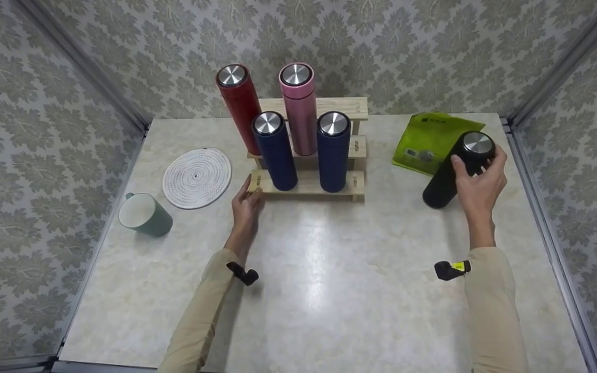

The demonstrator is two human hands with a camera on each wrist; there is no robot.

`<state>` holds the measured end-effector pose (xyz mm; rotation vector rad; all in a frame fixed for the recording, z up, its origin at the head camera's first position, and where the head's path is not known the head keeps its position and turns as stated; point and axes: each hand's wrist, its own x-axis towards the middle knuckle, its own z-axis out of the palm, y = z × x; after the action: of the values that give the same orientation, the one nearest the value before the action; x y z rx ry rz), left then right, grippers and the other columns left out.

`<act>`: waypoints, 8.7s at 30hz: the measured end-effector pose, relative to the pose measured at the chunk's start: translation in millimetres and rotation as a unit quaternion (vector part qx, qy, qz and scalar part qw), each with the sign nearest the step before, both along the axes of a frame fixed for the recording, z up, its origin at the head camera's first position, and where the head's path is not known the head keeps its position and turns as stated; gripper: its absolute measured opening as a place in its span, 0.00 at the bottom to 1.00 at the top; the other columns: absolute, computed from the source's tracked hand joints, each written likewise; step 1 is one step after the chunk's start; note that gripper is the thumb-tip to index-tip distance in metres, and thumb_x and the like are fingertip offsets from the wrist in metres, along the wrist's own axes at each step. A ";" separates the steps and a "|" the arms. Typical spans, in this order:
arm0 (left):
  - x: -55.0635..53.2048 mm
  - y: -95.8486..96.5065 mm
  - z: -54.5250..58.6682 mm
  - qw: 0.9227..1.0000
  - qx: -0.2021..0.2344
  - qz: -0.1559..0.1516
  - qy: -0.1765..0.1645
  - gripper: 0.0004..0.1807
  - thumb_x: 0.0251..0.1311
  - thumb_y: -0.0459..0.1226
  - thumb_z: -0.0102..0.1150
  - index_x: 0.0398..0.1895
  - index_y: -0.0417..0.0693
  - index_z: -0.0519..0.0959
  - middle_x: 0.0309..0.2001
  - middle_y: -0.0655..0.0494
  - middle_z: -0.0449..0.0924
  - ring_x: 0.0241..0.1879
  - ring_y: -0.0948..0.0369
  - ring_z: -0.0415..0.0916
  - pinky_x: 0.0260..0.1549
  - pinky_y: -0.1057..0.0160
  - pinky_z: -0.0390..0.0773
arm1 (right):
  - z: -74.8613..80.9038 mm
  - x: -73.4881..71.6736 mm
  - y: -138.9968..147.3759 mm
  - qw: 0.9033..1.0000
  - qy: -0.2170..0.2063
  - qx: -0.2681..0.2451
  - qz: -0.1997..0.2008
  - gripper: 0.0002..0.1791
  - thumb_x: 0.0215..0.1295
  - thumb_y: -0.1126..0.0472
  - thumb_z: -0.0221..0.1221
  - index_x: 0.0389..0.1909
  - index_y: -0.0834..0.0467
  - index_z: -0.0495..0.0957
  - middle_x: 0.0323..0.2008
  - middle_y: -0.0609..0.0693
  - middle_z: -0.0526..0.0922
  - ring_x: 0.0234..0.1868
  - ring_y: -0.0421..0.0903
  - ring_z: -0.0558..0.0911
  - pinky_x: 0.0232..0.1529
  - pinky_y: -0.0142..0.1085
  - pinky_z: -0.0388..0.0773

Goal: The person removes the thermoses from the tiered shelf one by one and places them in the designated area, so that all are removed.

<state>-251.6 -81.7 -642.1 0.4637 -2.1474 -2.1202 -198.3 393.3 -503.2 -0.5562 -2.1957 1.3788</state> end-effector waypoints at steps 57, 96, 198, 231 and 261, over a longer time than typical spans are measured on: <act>0.1 -1.2 -3.9 1.000 -0.015 -0.004 0.012 0.31 0.70 0.42 0.59 0.76 0.57 0.67 0.76 0.54 0.64 0.76 0.57 0.60 0.75 0.58 0.63 | 111.3 -52.0 -90.8 0.993 0.066 -0.002 0.101 0.39 0.67 0.50 0.64 0.74 0.57 0.60 0.73 0.54 0.67 0.74 0.42 0.67 0.77 0.30 0.59; 2.7 1.7 -2.3 1.000 0.026 0.013 0.012 0.31 0.69 0.43 0.61 0.75 0.61 0.68 0.76 0.51 0.64 0.73 0.59 0.64 0.69 0.57 0.72 | 138.3 -111.6 -241.9 0.940 -0.042 0.079 0.330 0.51 0.61 0.45 0.69 0.76 0.65 0.55 0.71 0.62 0.68 0.73 0.54 0.69 0.75 0.44 0.66; -0.5 -1.6 -4.0 1.000 -0.009 -0.002 0.025 0.32 0.71 0.43 0.59 0.76 0.53 0.66 0.76 0.53 0.64 0.75 0.56 0.63 0.74 0.58 0.64 | 37.5 31.3 -87.3 0.996 0.093 -0.013 -0.003 0.33 0.53 0.59 0.75 0.62 0.55 0.77 0.54 0.45 0.82 0.50 0.36 0.80 0.50 0.23 0.79; 0.2 0.3 -3.0 1.000 -0.012 0.001 0.026 0.32 0.70 0.42 0.59 0.76 0.55 0.66 0.75 0.53 0.67 0.73 0.57 0.67 0.72 0.57 0.68 | -3.0 5.0 -73.6 0.999 0.044 -0.015 -0.028 0.37 0.55 0.51 0.75 0.65 0.52 0.74 0.62 0.49 0.79 0.58 0.38 0.78 0.62 0.30 0.78; 2.0 -1.3 -5.0 0.999 -0.026 -0.006 0.024 0.31 0.70 0.45 0.59 0.76 0.58 0.67 0.75 0.54 0.66 0.74 0.57 0.64 0.74 0.58 0.65 | 11.9 2.4 -74.2 0.998 0.047 0.018 -0.021 0.44 0.55 0.54 0.74 0.71 0.55 0.65 0.65 0.54 0.77 0.63 0.45 0.78 0.66 0.32 0.75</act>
<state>-249.6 -83.0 -647.1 0.3918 -2.1778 -2.0533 -195.9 319.0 -491.3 -0.5113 -2.1164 1.3152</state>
